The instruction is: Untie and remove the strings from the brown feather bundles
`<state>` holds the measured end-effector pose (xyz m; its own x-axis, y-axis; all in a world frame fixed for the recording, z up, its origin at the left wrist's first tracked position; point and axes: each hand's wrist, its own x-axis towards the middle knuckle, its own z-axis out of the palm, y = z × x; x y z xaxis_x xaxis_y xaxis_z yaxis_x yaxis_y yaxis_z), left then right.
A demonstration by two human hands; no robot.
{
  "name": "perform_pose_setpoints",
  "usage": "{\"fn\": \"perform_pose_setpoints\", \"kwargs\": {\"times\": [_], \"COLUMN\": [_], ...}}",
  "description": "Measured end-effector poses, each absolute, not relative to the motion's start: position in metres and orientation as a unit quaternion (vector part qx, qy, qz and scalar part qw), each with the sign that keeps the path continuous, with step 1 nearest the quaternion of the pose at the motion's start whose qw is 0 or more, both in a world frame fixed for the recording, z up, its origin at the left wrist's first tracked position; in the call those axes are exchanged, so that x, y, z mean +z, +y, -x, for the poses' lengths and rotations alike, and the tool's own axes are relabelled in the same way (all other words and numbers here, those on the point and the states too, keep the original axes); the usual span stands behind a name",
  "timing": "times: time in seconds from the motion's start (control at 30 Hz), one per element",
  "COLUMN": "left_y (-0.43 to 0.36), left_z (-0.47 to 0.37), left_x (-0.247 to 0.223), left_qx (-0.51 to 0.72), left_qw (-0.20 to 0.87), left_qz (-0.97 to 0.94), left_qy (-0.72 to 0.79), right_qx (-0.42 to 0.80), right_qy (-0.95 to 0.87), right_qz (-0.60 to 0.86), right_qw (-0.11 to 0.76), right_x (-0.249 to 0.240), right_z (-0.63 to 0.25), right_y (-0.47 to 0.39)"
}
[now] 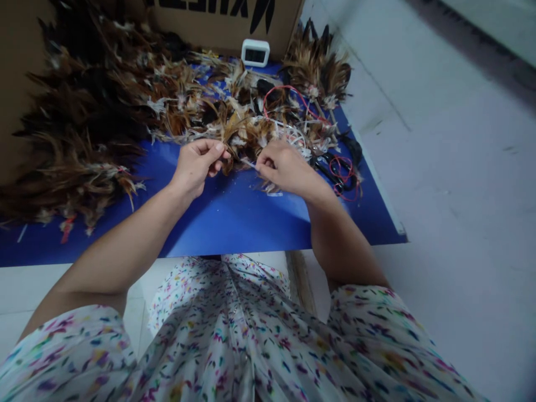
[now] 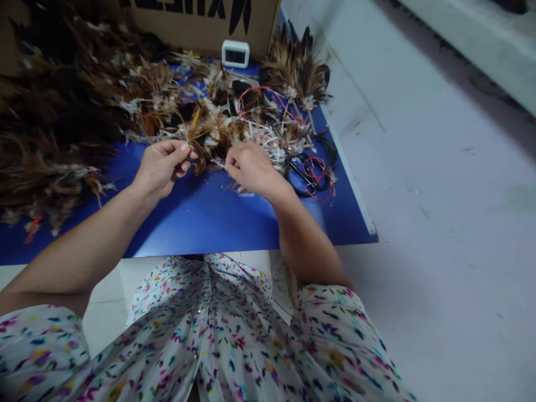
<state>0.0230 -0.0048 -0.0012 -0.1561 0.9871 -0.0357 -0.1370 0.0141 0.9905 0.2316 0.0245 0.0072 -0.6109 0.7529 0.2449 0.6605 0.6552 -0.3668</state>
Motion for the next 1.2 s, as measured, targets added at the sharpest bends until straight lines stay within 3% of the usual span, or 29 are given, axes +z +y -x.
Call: {"fn": "perform_pose_setpoints", "kwargs": {"times": [0.13,0.33,0.7,0.87,0.97,1.1,1.2], "left_y": [-0.005,-0.005,-0.005,-0.005,-0.005,-0.005,-0.006], "left_z": [-0.023,-0.023,-0.023,-0.024,-0.024,-0.024,-0.024], "left_x": [-0.002,-0.002,-0.002,-0.001,-0.002,-0.003,-0.002], "left_qx": [0.558,0.559,0.555,0.556,0.553,0.548,0.548], "left_qw": [0.502,0.507,0.509,0.511,0.509,0.507,0.510], "left_qz": [-0.417,-0.419,-0.421,-0.418,-0.419,-0.428,-0.429], "left_qy": [0.512,0.506,0.506,0.506,0.510,0.510,0.506], "right_qx": [0.082,0.023,-0.058,0.005,0.054,0.033,0.027], "right_qy": [-0.861,-0.834,-0.763,-0.807,-0.827,-0.829,-0.836], "right_qz": [0.435,0.484,0.623,0.568,0.550,0.557,0.548], "right_qw": [0.249,0.263,0.162,0.161,0.100,0.010,0.007], "right_x": [0.006,0.005,0.031,0.038,0.039,0.034,0.028], "right_z": [-0.249,-0.266,-0.266,-0.270,-0.267,-0.262,-0.264], "right_y": [0.037,0.046,0.035,0.028,0.023,0.021,0.024]}}
